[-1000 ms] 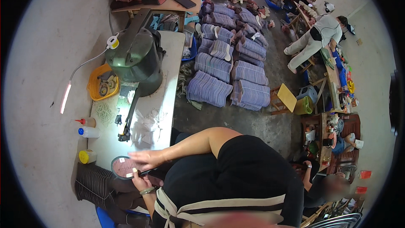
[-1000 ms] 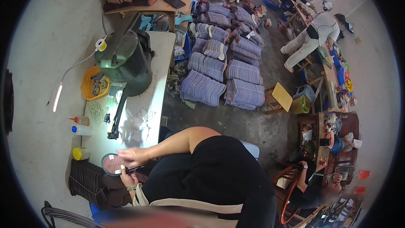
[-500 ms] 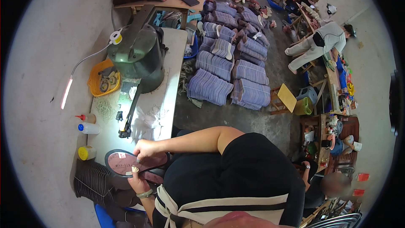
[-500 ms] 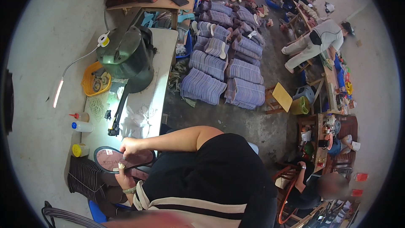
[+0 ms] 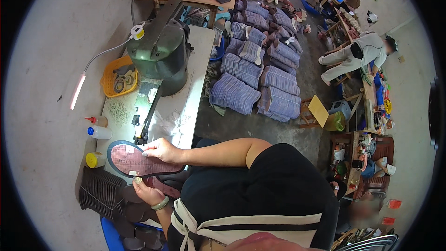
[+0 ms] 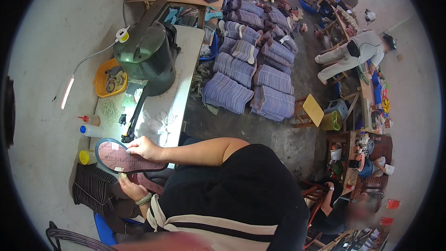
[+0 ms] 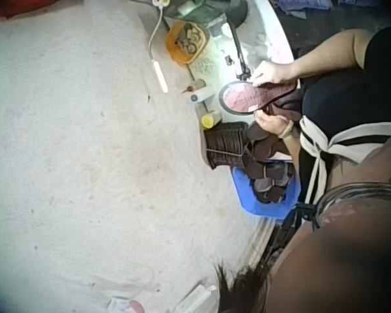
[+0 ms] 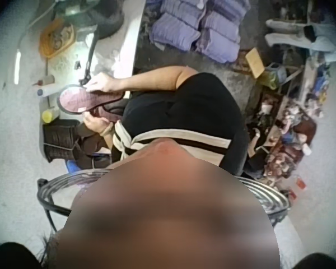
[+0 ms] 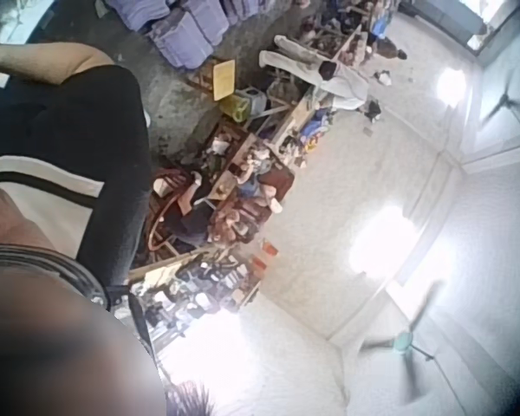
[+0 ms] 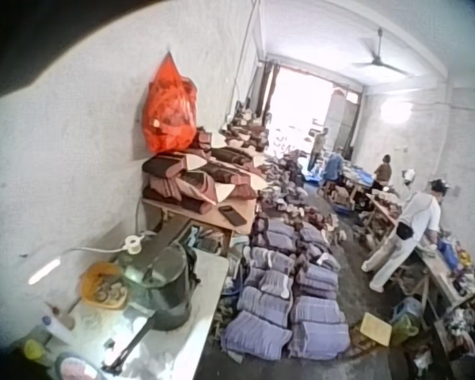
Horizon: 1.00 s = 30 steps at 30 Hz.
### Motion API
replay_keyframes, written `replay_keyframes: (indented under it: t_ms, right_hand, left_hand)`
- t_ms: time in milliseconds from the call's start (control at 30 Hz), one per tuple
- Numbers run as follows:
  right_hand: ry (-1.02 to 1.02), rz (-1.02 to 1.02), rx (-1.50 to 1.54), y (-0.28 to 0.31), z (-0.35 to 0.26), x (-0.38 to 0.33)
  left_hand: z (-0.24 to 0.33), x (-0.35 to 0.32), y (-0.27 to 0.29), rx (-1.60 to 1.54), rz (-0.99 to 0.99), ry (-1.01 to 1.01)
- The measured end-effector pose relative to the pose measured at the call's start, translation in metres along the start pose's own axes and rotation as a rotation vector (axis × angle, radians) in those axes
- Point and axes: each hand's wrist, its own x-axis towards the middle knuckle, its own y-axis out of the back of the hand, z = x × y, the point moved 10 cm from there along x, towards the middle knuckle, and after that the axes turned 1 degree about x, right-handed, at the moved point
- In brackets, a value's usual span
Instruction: The recorder is using a specialized shoe-stitching machine to attach or finish the soles of slippers/shoes.
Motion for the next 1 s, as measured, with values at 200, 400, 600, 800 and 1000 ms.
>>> replay_keyframes:
  t_ms: [200,400,600,800,1000]
  right_hand:
    - [-0.021,0.021,0.095,-0.005,-0.004,-0.001]
    - [0.024,-0.208,-0.245,-0.015,-0.007,-0.007]
    - [-0.119,-0.242,-0.287,-0.003,0.021,-0.001]
    - [0.475,-0.041,-0.866,-0.015,-0.037,-0.009]
    - [0.444,-0.339,-1.226,-0.032,-0.049,-0.011]
  left_hand:
    - [0.023,-0.012,-0.021,-0.218,0.140,-0.026]
    - [0.006,-0.019,-0.034,-0.022,-0.195,0.150]
    - [-0.012,-0.025,-0.029,0.022,-0.011,0.231]
    - [-0.023,0.004,-0.053,-0.237,0.002,0.188]
    - [-0.014,0.024,-0.061,-0.273,0.051,0.171]
